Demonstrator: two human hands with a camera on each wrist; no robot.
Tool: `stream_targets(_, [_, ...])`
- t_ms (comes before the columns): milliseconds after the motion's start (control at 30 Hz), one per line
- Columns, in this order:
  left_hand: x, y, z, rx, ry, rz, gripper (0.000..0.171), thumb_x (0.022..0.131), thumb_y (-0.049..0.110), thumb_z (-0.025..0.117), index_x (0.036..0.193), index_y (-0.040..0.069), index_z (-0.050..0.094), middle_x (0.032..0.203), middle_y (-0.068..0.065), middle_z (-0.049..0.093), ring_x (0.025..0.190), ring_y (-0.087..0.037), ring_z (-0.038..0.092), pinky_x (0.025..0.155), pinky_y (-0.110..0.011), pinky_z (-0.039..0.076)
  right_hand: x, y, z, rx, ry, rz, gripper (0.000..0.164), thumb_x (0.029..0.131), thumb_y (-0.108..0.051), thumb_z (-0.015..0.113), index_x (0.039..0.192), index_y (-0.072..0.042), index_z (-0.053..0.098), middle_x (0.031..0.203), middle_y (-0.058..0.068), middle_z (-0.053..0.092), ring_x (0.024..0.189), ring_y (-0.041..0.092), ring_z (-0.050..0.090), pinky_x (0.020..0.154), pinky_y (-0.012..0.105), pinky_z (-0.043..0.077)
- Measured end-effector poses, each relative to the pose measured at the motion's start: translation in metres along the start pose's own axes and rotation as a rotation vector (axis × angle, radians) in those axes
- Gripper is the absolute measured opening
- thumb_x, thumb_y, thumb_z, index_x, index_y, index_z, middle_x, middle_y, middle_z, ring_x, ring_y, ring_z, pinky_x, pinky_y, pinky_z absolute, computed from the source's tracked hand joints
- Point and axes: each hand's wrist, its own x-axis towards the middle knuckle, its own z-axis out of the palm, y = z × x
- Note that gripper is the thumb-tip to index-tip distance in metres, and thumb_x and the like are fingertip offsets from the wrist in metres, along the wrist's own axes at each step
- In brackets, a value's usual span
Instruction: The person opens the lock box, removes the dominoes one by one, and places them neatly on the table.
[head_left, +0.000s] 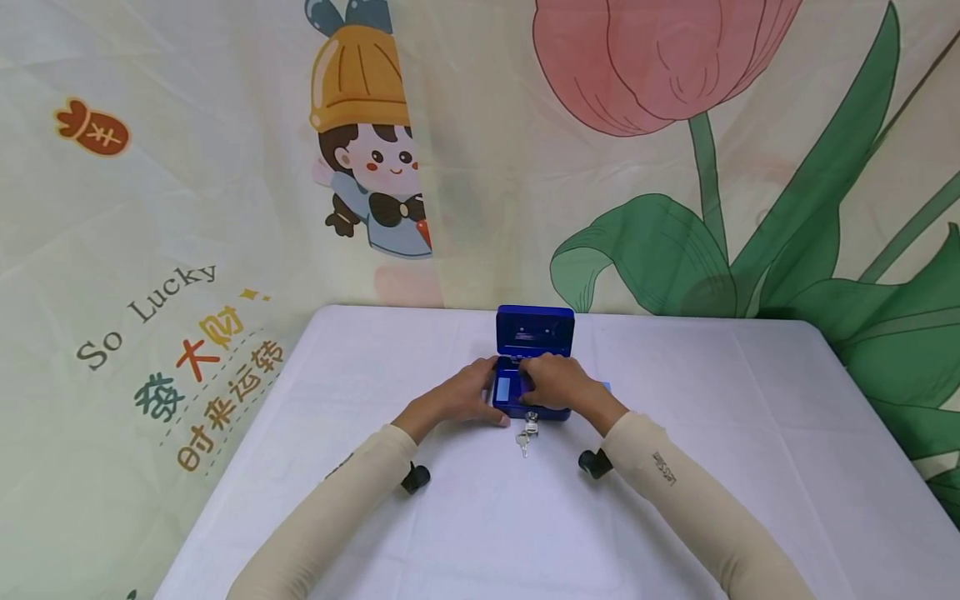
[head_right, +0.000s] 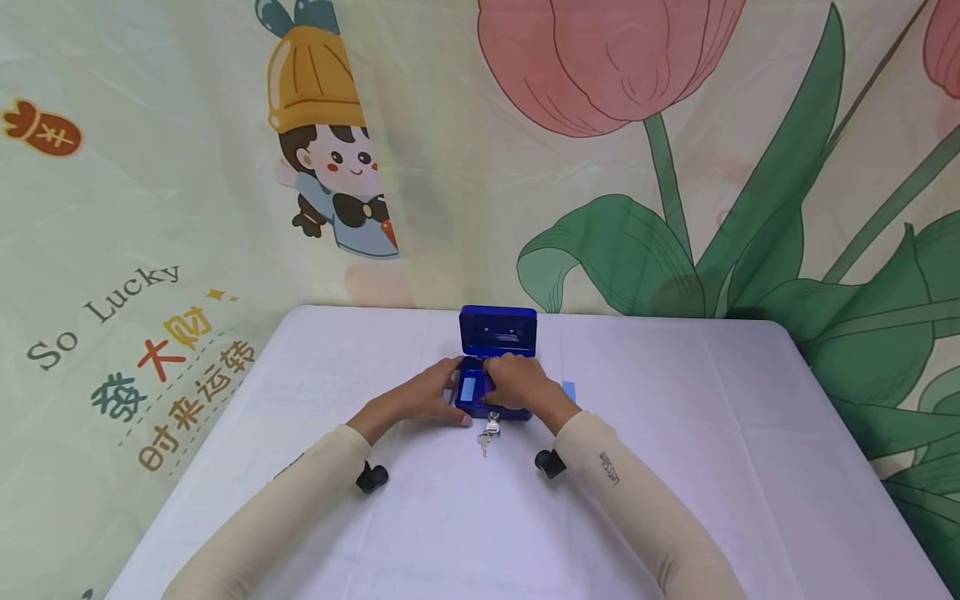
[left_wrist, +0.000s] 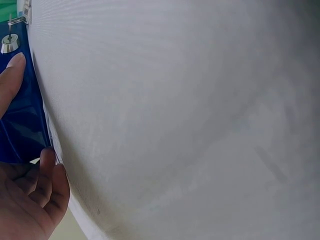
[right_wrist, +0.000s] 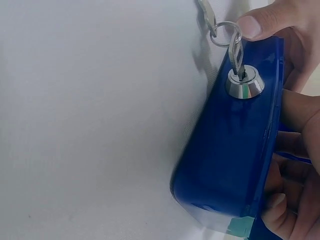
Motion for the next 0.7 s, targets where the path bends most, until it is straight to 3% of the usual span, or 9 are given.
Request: stream_targets(700, [-0.0007,0.0024,-0.0007,-0.026,-0.002,0.001,0.109,0.073,0.039,0.091,0.158,0.015,0.026,0.148,-0.013,0.047,0.137,-0.027,0.045,0.119,-0.05,0.033,-0.0038,0.0053,-0.0011,-0.009,0.004,0.017,0.053,0.086,-0.04,0.08,0.128,-0.01,0.067,0.119,0.009,0.073,0.106,0.027,0.069,0.095,0.05,0.056])
